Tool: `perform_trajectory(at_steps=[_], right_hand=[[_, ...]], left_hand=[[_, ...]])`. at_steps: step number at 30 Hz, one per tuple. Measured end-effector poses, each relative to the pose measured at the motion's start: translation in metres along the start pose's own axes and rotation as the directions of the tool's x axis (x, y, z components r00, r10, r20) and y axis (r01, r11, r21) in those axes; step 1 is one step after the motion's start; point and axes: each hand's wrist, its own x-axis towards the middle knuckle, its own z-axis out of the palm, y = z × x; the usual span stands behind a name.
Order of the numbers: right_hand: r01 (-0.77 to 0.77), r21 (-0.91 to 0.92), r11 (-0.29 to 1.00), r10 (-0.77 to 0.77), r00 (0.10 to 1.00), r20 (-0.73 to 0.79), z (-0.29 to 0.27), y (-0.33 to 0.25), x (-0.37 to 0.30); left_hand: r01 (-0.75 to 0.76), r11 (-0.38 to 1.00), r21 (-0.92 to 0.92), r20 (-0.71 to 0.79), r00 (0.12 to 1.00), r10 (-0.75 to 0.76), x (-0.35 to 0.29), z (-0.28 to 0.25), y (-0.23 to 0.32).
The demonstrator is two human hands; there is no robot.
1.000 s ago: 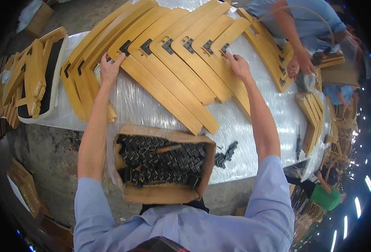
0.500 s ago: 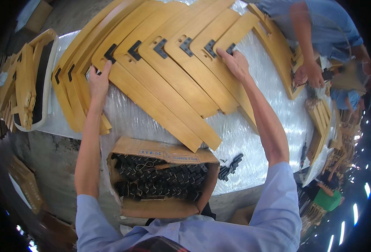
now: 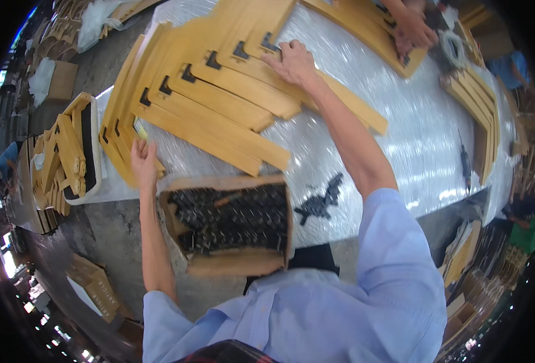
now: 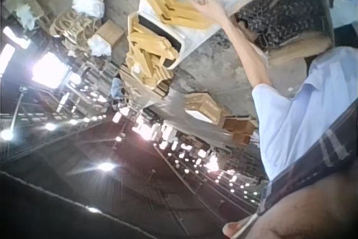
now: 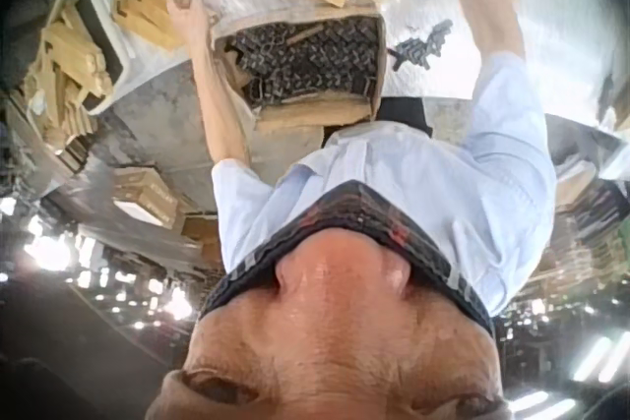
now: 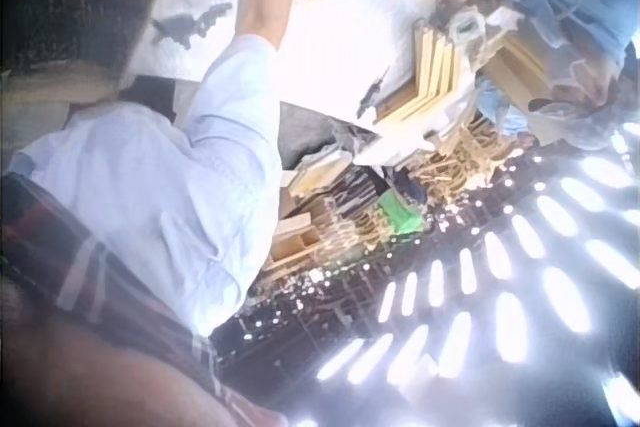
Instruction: The person assembles wooden chair frames by attaching metal corner brackets to L-shaped wooden pieces using a cordless drill. They repeatedly pick up wooden pieces, align brackets, drive screws, and stack completed frames on the workbench.
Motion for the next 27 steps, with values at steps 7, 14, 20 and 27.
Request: perform_trajectory(at_steps=[7, 14, 20, 27], right_hand=[[0.118, 0.128, 0.985, -0.095, 0.980, -0.176, -0.080, 0.120, -0.214], [-0.261, 0.177, 0.949, 0.298, 0.924, -0.237, -0.111, 0.231, -0.392], [-0.200, 0.505, 0.840, 0.316, 0.936, -0.156, -0.131, 0.207, -0.310], [-0.136, 0.570, 0.810, 0.142, 0.989, 0.035, -0.154, 0.178, -0.189]], left_hand=[[0.283, 0.959, -0.009, -0.230, 0.933, -0.278, -0.272, -0.067, -0.007], [0.450, 0.891, -0.061, -0.371, 0.819, -0.439, -0.487, -0.027, -0.040], [0.463, 0.860, 0.214, 0.009, 0.880, -0.475, -0.516, 0.018, -0.030], [0.725, 0.651, 0.224, -0.002, 0.668, -0.744, -0.656, 0.042, -0.147]])
